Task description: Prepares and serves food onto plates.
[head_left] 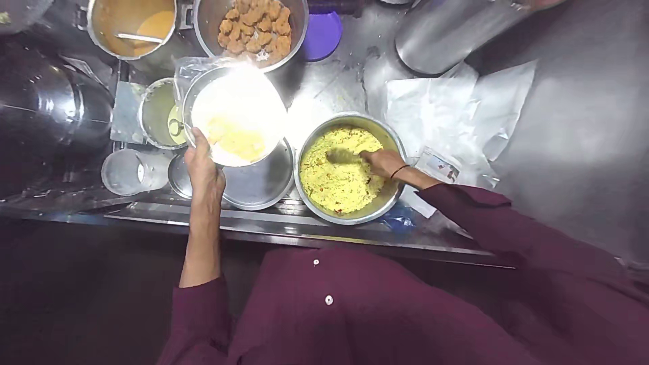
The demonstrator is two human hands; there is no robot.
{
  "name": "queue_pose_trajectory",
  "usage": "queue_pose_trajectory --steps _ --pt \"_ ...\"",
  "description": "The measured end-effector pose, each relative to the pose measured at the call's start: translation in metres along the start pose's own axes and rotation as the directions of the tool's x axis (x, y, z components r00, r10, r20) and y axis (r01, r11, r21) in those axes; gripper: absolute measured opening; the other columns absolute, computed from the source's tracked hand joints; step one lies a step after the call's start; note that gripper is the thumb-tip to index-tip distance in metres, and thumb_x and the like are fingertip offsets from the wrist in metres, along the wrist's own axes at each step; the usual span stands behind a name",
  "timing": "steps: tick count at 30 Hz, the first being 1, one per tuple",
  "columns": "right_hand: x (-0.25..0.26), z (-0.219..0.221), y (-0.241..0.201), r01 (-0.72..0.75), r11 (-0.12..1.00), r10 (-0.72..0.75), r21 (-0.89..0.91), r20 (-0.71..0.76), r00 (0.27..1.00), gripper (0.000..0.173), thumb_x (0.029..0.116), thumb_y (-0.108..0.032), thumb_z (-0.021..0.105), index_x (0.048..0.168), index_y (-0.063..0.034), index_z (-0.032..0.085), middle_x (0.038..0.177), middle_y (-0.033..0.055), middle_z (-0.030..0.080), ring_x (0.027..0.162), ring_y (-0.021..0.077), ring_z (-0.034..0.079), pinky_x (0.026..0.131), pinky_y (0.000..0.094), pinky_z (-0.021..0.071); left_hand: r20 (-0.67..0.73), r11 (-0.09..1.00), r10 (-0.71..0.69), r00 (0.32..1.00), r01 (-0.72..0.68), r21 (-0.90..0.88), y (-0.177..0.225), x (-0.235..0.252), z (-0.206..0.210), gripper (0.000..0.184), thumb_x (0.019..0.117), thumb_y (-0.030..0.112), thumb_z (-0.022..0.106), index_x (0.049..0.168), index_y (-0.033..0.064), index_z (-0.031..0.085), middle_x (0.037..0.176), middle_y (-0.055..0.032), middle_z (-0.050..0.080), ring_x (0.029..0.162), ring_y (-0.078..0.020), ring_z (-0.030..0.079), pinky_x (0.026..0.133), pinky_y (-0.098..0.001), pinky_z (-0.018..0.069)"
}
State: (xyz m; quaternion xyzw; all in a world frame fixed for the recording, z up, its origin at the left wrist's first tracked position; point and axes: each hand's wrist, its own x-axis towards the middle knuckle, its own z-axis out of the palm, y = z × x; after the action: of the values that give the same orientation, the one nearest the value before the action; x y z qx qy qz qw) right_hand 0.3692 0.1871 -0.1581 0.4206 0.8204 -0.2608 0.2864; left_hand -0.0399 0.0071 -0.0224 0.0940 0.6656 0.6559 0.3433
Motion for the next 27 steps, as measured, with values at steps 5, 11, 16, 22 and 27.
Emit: queue_pose_trajectory --steps 5,11,16,22,27 --pt "0.033 0.067 -0.057 -0.049 0.980 0.074 0.191 -0.125 0.989 0.025 0.1005 -0.018 0.058 0.120 -0.0040 0.064 0.095 0.0285 0.069 0.089 0.0509 0.069 0.072 0.0695 0.0541 -0.009 1.000 -0.028 1.000 0.028 0.003 -0.008 -0.012 0.000 0.053 0.1048 0.053 0.048 0.135 0.0104 0.056 0.126 -0.0087 0.068 0.114 -0.0211 0.068 0.096 -0.0442 0.0584" --pt "0.036 0.056 -0.023 -0.045 0.981 0.048 0.187 -0.011 0.999 0.029 0.1058 -0.030 0.052 0.117 -0.0074 0.066 0.096 0.0273 0.070 0.091 0.0504 0.069 0.073 0.0688 0.0535 0.004 1.000 -0.012 1.000 0.012 0.019 -0.007 -0.006 -0.008 0.053 0.1044 0.053 0.048 0.132 0.0100 0.058 0.124 -0.0086 0.069 0.114 -0.0216 0.068 0.098 -0.0446 0.0578" --pt "0.024 0.065 -0.072 0.053 0.991 -0.076 0.120 0.201 0.977 0.031 0.1067 -0.025 0.047 0.125 -0.0057 0.064 0.109 0.0260 0.070 0.105 0.0474 0.068 0.088 0.0667 0.0524 0.005 0.999 -0.031 0.999 0.031 0.036 -0.007 -0.002 0.003 0.053 0.1041 0.053 0.049 0.134 0.0101 0.058 0.125 -0.0089 0.069 0.114 -0.0217 0.068 0.097 -0.0442 0.0585" --pt "0.026 0.089 -0.042 -0.002 0.995 0.002 0.095 0.003 1.000 0.028 0.0978 -0.020 0.060 0.122 -0.0052 0.065 0.099 0.0277 0.070 0.092 0.0498 0.069 0.075 0.0692 0.0537 0.023 0.998 -0.040 0.999 0.039 0.054 -0.012 -0.009 0.003 0.050 0.1062 0.050 0.047 0.133 0.0097 0.058 0.122 -0.0072 0.070 0.112 -0.0193 0.069 0.097 -0.0418 0.0585" --pt "0.017 0.066 -0.039 0.011 0.994 -0.027 0.106 0.153 0.988 0.033 0.1064 -0.033 0.051 0.115 -0.0081 0.071 0.102 0.0253 0.071 0.098 0.0476 0.069 0.081 0.0693 0.0533 0.056 0.991 -0.086 0.995 0.080 0.102 -0.003 -0.012 0.007 0.049 0.1074 0.049 0.045 0.135 0.0093 0.056 0.123 -0.0067 0.069 0.112 -0.0176 0.068 0.097 -0.0390 0.0580"
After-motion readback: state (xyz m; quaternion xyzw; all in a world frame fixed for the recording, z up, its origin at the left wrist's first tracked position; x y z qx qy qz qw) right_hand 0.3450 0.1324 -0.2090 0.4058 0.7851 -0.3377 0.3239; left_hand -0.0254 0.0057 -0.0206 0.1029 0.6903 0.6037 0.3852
